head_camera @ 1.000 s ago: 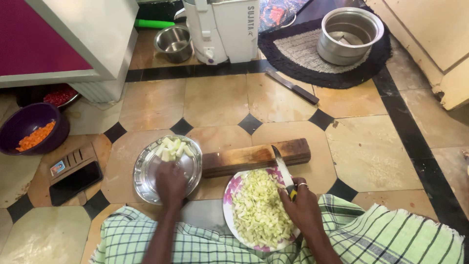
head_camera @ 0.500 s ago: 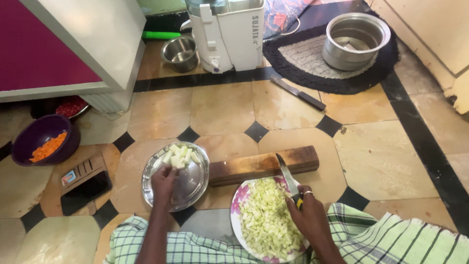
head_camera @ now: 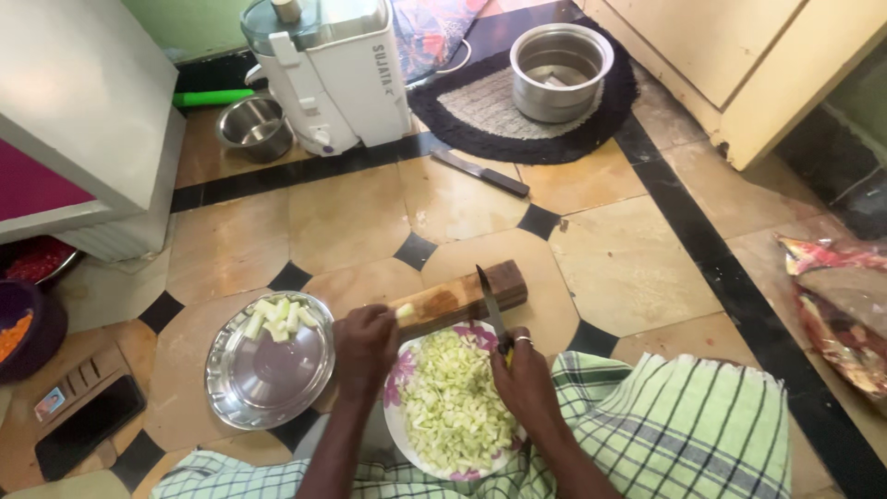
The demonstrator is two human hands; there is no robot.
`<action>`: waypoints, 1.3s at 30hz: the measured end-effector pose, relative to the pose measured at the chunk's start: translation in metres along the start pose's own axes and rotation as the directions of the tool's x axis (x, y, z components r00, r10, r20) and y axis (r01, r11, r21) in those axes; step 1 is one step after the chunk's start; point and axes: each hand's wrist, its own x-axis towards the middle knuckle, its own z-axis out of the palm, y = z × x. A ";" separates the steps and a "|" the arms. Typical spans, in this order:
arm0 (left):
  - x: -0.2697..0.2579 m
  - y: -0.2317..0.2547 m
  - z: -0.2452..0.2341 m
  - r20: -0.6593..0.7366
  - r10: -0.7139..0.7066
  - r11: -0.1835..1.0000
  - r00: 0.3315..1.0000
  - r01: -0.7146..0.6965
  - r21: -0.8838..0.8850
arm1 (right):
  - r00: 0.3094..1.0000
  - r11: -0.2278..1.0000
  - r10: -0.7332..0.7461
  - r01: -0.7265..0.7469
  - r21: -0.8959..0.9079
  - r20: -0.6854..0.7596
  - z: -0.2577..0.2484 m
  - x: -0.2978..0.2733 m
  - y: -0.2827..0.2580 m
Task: The person chops a vegetable into small pieces using a knife on a wooden block and places them onto a plate.
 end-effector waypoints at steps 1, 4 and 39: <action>0.001 0.009 0.006 0.002 0.001 1.000 1.000 -0.001 -0.002 | 1.000 1.000 0.003 -0.003 0.000 -0.001 0.000 -0.001 0.001; -0.001 0.023 0.026 0.088 0.113 0.992 0.990 -0.118 0.050 | 0.994 0.994 -0.106 0.106 0.037 -0.010 0.000 0.000 0.004; 0.035 0.005 0.068 0.214 -0.403 0.763 0.890 0.456 -0.458 | 0.975 0.990 0.062 -0.034 -0.134 0.213 0.008 -0.002 0.000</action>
